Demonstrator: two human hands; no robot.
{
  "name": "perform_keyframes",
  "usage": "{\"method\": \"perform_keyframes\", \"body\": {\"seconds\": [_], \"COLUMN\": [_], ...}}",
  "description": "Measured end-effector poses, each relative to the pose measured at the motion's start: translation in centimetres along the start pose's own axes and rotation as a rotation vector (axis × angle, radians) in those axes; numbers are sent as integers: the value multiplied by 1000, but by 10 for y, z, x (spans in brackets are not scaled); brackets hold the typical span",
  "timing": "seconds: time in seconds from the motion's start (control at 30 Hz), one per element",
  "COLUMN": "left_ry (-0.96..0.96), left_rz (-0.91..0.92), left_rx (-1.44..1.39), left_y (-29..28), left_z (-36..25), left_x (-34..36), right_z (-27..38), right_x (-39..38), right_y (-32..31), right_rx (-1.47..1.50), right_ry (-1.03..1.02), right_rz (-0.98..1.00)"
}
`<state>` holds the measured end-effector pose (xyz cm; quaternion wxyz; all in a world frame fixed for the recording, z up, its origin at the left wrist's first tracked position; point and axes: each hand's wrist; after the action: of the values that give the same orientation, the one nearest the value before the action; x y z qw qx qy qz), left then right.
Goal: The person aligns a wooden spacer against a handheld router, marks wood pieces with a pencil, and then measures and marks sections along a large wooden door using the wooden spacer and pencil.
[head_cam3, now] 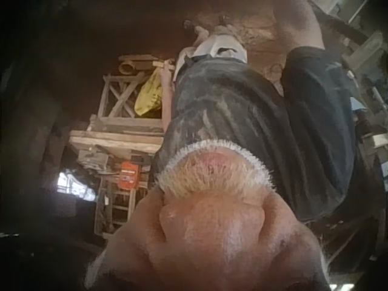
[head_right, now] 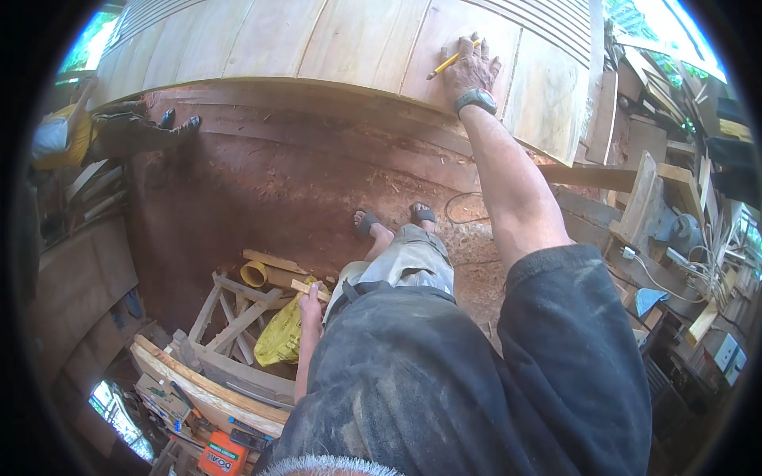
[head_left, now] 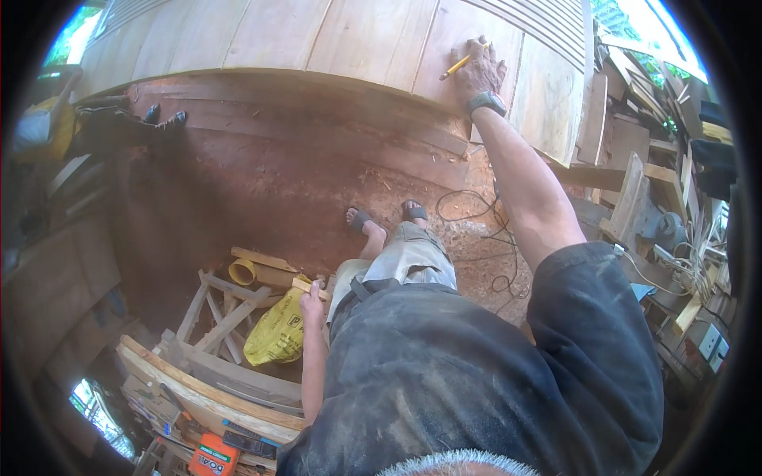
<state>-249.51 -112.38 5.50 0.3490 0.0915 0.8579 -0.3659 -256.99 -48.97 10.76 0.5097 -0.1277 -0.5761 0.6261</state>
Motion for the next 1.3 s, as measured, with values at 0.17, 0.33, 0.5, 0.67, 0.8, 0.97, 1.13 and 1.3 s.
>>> {"method": "perform_keyframes", "body": {"seconds": [0.17,0.33,0.5,0.67,0.8,0.97,1.13,1.3], "left_ry": [91,303,663,1122,1311,1329,1435,1470], "left_rz": [43,19,20,-12,-104,-149,-212,-232], "left_rx": [19,29,-32,-19,263,335,265,294], "left_y": [-1,6,46,114,165,204,214,214], "left_z": [-25,-135,-303,-432,-486,-497,-496,-498], "left_x": [22,43,61,75,75,78,82,82], "right_z": [7,7,13,11,14,14,17,18], "right_x": [1,-3,-2,2,1,0,1,1], "right_y": [2,-3,-10,-9,-6,-9,-11,-10], "right_rx": [-28,-18,-28,-54,-43,-57,-68,-83], "right_ry": [12,21,-2,11,10,25,31,19], "right_rz": [-7,-9,-25,-16,-29,3,30,32]}}
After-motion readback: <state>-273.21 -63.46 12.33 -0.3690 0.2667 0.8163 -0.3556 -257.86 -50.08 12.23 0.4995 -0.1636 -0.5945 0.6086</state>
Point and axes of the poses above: each hand's wrist, its own x-axis towards the middle knuckle, its own y-axis out of the palm, z = x × y, and after that the axes turned 12 degrees about -z, right-handed
